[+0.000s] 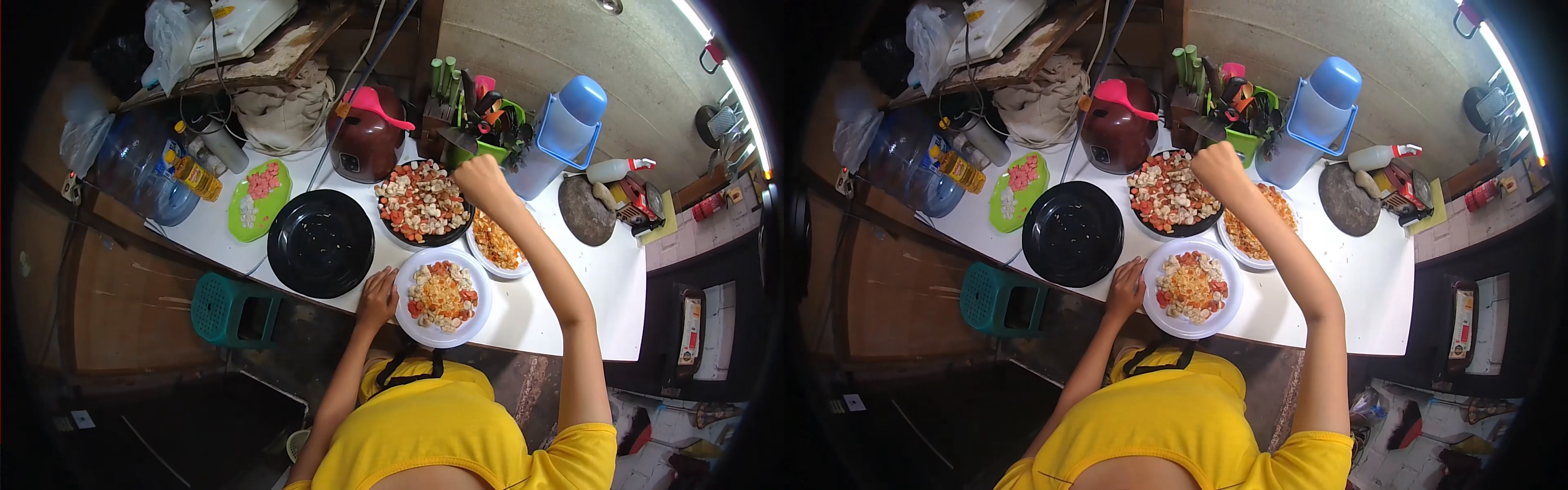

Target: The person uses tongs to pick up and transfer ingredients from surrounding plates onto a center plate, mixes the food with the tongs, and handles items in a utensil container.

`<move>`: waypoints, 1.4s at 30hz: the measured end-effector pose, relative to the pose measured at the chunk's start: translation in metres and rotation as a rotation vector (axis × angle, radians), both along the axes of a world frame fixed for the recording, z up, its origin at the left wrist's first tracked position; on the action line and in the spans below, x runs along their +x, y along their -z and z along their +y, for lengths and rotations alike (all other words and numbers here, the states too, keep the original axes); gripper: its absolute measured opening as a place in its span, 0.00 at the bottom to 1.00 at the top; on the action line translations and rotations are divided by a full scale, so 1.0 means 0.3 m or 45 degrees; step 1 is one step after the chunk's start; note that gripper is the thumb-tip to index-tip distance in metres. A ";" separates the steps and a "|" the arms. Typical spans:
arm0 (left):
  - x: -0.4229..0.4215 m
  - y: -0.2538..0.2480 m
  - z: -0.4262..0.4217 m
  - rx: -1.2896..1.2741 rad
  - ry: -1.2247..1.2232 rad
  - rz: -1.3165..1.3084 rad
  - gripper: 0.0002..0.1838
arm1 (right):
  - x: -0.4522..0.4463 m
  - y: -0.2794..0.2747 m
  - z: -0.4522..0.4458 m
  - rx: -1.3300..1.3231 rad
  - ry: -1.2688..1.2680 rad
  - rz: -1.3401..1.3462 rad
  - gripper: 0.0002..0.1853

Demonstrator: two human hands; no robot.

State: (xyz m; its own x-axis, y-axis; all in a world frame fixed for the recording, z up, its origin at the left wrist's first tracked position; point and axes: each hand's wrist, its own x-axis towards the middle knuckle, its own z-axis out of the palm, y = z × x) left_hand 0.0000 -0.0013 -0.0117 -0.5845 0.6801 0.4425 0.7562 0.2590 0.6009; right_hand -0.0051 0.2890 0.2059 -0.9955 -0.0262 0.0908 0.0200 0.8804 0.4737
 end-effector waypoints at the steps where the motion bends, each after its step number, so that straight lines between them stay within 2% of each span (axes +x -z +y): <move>1: -0.001 0.000 0.000 -0.002 -0.002 0.004 0.19 | -0.016 0.000 -0.012 0.007 -0.055 -0.024 0.04; 5: -0.001 -0.008 0.000 -0.009 0.000 0.000 0.19 | -0.100 0.075 -0.030 0.035 -0.219 -0.055 0.07; 14: 0.000 -0.008 0.001 0.008 -0.001 0.003 0.19 | -0.169 0.137 -0.050 0.202 -0.293 -0.175 0.09; 24: 0.000 -0.001 0.002 0.016 -0.008 -0.018 0.20 | -0.139 0.118 -0.015 0.208 -0.424 -0.135 0.10; 42: -0.002 -0.011 0.003 0.022 -0.002 0.026 0.19 | -0.075 0.007 -0.015 0.155 -0.341 -0.099 0.08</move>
State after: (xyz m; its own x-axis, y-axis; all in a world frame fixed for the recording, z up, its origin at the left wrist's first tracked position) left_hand -0.0006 -0.0004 -0.0085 -0.5760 0.6716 0.4661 0.7681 0.2497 0.5896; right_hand -0.0275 0.2846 0.2038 -0.9557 -0.2944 -0.0057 -0.2456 0.7862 0.5670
